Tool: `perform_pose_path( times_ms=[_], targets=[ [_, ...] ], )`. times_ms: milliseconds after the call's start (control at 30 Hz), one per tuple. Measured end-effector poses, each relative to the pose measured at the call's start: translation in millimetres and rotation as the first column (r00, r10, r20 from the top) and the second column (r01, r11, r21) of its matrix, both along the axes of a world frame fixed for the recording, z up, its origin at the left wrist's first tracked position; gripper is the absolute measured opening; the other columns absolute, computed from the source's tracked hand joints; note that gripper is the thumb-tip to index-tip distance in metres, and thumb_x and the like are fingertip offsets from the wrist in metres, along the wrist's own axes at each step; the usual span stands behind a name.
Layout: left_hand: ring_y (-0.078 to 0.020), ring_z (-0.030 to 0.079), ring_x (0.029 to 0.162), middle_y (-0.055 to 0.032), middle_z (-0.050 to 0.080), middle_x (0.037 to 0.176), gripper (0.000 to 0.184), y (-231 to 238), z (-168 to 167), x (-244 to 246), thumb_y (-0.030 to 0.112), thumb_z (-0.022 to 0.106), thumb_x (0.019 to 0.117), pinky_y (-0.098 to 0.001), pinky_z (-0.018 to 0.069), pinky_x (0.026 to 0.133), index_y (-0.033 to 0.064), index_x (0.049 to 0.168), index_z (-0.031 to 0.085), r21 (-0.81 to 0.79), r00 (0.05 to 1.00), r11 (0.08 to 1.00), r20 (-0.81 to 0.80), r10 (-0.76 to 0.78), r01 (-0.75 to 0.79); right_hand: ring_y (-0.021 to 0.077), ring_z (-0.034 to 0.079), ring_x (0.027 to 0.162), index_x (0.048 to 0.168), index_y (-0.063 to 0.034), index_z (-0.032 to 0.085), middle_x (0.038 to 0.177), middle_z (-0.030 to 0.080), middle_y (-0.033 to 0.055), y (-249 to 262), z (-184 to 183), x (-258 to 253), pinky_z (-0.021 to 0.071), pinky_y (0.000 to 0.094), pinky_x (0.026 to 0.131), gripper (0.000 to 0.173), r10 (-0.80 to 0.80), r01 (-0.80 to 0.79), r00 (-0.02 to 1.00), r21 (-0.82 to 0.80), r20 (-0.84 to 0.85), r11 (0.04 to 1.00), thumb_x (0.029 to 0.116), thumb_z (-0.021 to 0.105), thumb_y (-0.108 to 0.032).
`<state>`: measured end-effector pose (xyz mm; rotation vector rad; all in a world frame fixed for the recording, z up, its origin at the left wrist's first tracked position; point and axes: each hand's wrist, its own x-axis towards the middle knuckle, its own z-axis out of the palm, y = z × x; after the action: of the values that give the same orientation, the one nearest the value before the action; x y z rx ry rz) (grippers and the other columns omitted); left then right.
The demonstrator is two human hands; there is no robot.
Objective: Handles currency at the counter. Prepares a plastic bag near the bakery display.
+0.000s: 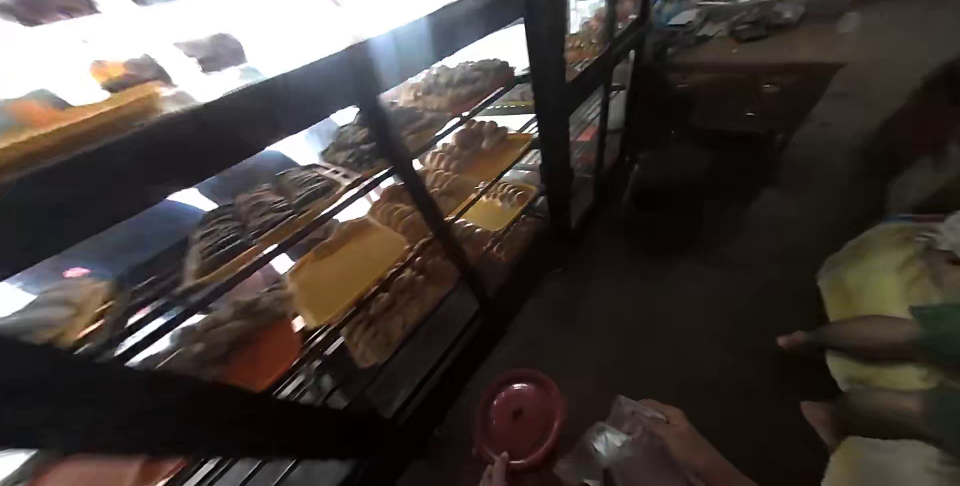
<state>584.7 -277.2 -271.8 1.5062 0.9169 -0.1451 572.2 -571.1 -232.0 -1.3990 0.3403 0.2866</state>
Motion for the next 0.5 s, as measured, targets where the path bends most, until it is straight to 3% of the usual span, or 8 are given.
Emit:
perform_pose_path(
  times_ms=[100,200,300,400,500],
  targets=[
    [-0.019,0.059,0.08,-0.0185,0.062,0.094,0.031,-43.8,10.7,79.7,0.016,0.052,0.1055,-0.0382,0.053,0.077,-0.0138,0.115,0.056,0.028,0.99,0.989,0.007,-0.142,0.142,0.0098,0.066,0.09,0.12,0.0075,0.064,0.103,0.07,0.0113,-38.9,16.6,42.7,0.0556,0.0301,0.086,0.023,-0.065,0.064,0.998,-0.047,-0.027,0.997,0.1029,0.051,-0.002],
    [-0.0139,0.059,0.075,-0.0133,0.062,0.089,0.029,-100.1,17.5,155.7,0.016,0.051,0.1061,-0.0322,0.0533,0.073,-0.0112,0.112,0.058,0.059,0.957,0.956,0.029,-0.288,0.286,0.0112,0.067,0.09,0.12,0.0072,0.063,0.104,0.07,0.0123,-81.7,13.7,72.0,0.0561,0.0312,0.087,0.023,-0.213,0.211,0.976,-0.038,-0.054,0.977,0.1038,0.051,-0.003],
    [-0.0175,0.061,0.088,-0.0187,0.062,0.105,0.031,-169.0,14.5,225.7,0.015,0.048,0.1075,-0.0341,0.0542,0.081,-0.0122,0.123,0.054,-0.018,0.919,0.92,0.048,-0.391,0.392,0.0124,0.067,0.091,0.123,0.0057,0.062,0.105,0.07,0.0112,-134.9,-5.5,92.5,0.0567,0.0328,0.086,0.025,-0.391,0.395,0.91,0.003,-0.134,0.919,0.1048,0.049,-0.005],
    [-0.0199,0.062,0.095,-0.0216,0.061,0.113,0.033,-249.2,5.4,289.2,0.014,0.047,0.1076,-0.0355,0.054,0.085,-0.0121,0.126,0.053,-0.061,0.886,0.885,0.085,-0.455,0.461,0.0122,0.066,0.093,0.126,0.0077,0.06,0.108,0.069,0.0128,-198.3,-25.0,121.2,0.056,0.0314,0.086,0.027,-0.545,0.555,0.817,-0.001,-0.188,0.832,0.1052,0.046,-0.002],
    [-0.0178,0.063,0.091,-0.0193,0.062,0.108,0.031,-334.6,1.3,338.1,0.013,0.047,0.1075,-0.0331,0.0554,0.082,-0.0117,0.124,0.053,-0.107,0.874,0.868,0.092,-0.476,0.484,0.0101,0.066,0.089,0.122,0.0083,0.061,0.103,0.07,0.0109,-273.0,-37.9,160.4,0.0559,0.0289,0.083,0.025,-0.605,0.611,0.779,-0.013,-0.163,0.791,0.1048,0.045,-0.001]
  ],
)
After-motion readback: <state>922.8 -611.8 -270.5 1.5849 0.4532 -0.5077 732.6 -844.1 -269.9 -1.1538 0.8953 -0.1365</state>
